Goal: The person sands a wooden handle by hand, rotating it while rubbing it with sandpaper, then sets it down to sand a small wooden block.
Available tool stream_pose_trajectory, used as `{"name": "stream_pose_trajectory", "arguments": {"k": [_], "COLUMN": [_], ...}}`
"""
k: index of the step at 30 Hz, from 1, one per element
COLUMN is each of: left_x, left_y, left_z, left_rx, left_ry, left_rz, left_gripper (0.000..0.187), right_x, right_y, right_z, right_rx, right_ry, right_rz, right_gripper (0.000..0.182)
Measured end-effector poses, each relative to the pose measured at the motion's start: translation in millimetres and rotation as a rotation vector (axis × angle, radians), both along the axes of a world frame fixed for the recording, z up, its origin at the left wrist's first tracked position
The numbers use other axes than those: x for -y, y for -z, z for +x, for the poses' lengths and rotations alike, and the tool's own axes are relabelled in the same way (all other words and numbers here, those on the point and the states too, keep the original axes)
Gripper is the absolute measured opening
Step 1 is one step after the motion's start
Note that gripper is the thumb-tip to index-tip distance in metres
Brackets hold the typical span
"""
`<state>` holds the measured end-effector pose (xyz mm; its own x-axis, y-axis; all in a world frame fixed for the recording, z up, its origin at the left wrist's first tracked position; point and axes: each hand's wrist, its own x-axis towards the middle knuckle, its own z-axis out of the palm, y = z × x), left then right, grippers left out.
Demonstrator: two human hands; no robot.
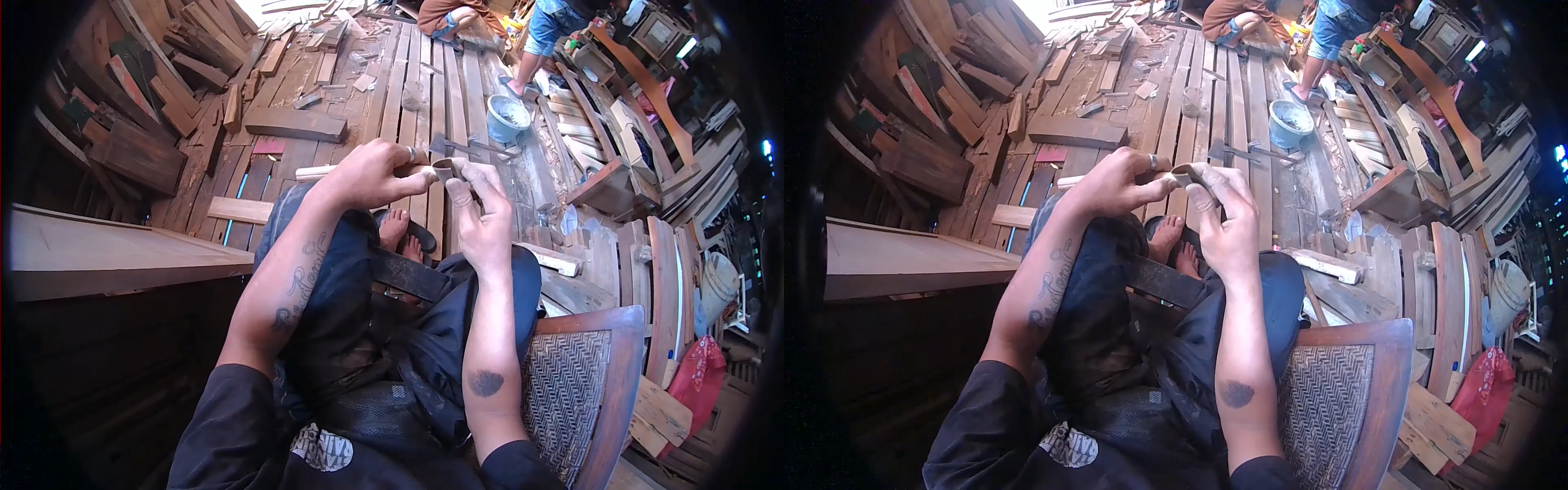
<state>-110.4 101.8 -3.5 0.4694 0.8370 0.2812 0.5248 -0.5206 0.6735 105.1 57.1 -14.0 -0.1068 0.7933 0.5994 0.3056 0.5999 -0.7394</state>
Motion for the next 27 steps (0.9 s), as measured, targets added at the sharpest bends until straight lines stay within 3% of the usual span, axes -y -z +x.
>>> {"name": "stream_pose_trajectory", "arguments": {"k": [13,16,21,23,27], "left_x": [3,2,4,2,2], "left_y": [-5,1,-9,-3,1], "left_z": [1,5,3,2,6], "left_rx": [-0.017,-0.123,-0.089,-0.149,0.052], "left_ry": [-0.008,-0.051,-0.037,-0.018,0.027], "left_rz": [0.071,0.024,0.042,0.082,0.185], "left_gripper": [0.04,0.05,0.047,0.044,0.037], "right_x": [1,-2,2,-2,-5], "right_y": [-3,0,-1,1,7], "right_z": [-3,-1,-5,-5,-3], "right_rx": [0.004,-0.02,0.009,-0.05,-0.055], "right_ry": [0.017,0.01,-0.009,-0.013,0.008], "right_rz": [0.009,-0.06,0.033,-0.058,-0.067], "right_gripper": [0.026,0.027,0.027,0.027,0.03]}}
